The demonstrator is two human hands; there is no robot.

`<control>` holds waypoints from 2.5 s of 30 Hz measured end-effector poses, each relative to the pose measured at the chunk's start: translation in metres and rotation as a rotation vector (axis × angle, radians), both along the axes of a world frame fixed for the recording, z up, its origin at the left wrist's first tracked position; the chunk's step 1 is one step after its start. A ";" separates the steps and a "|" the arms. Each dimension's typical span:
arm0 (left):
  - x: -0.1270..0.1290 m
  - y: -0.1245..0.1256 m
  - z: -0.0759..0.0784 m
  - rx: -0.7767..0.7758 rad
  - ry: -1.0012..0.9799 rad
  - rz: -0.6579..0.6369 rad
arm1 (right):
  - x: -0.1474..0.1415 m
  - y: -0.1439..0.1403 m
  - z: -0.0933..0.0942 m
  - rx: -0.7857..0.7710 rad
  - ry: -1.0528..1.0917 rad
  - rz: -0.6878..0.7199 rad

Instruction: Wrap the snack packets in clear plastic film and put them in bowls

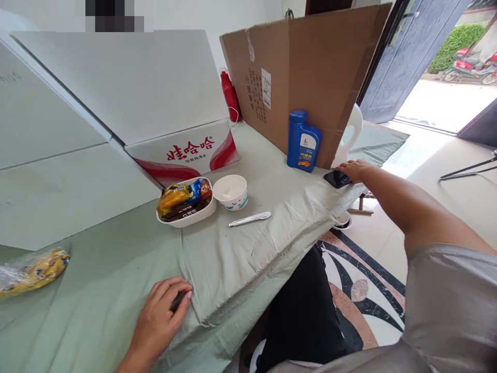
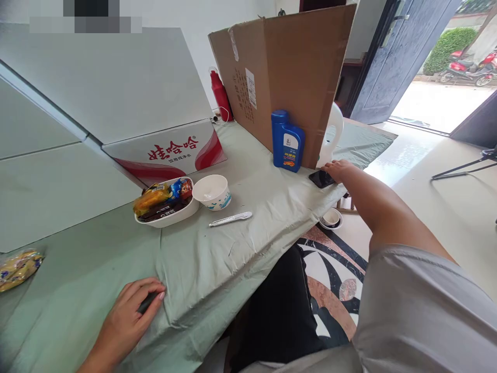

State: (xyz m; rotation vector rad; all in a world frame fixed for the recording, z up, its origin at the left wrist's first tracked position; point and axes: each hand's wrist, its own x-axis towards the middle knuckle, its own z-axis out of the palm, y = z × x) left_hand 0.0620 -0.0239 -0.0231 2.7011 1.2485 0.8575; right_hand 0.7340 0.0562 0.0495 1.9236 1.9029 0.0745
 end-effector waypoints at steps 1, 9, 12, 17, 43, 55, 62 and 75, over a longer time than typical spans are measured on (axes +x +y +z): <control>0.000 0.000 0.000 0.001 0.005 0.003 | 0.001 0.000 0.001 -0.014 -0.005 0.019; 0.002 -0.002 0.000 -0.013 0.048 0.040 | 0.008 0.001 -0.006 -0.050 -0.095 0.145; 0.003 0.000 0.000 0.006 0.037 0.027 | 0.010 0.001 -0.009 -0.024 -0.132 0.149; 0.002 0.002 -0.002 0.015 0.040 0.016 | -0.001 -0.011 -0.013 0.056 -0.144 0.104; 0.007 -0.004 -0.004 -0.039 -0.050 0.023 | -0.477 -0.059 -0.023 0.059 0.659 0.620; -0.023 -0.026 0.022 -0.341 0.029 0.056 | -0.493 -0.054 -0.066 0.107 0.852 0.640; -0.146 0.125 0.075 -0.221 0.184 1.040 | -0.492 -0.055 -0.066 0.060 0.866 0.666; -0.057 0.054 0.032 -0.288 0.186 0.155 | -0.438 -0.046 -0.010 0.159 0.710 0.514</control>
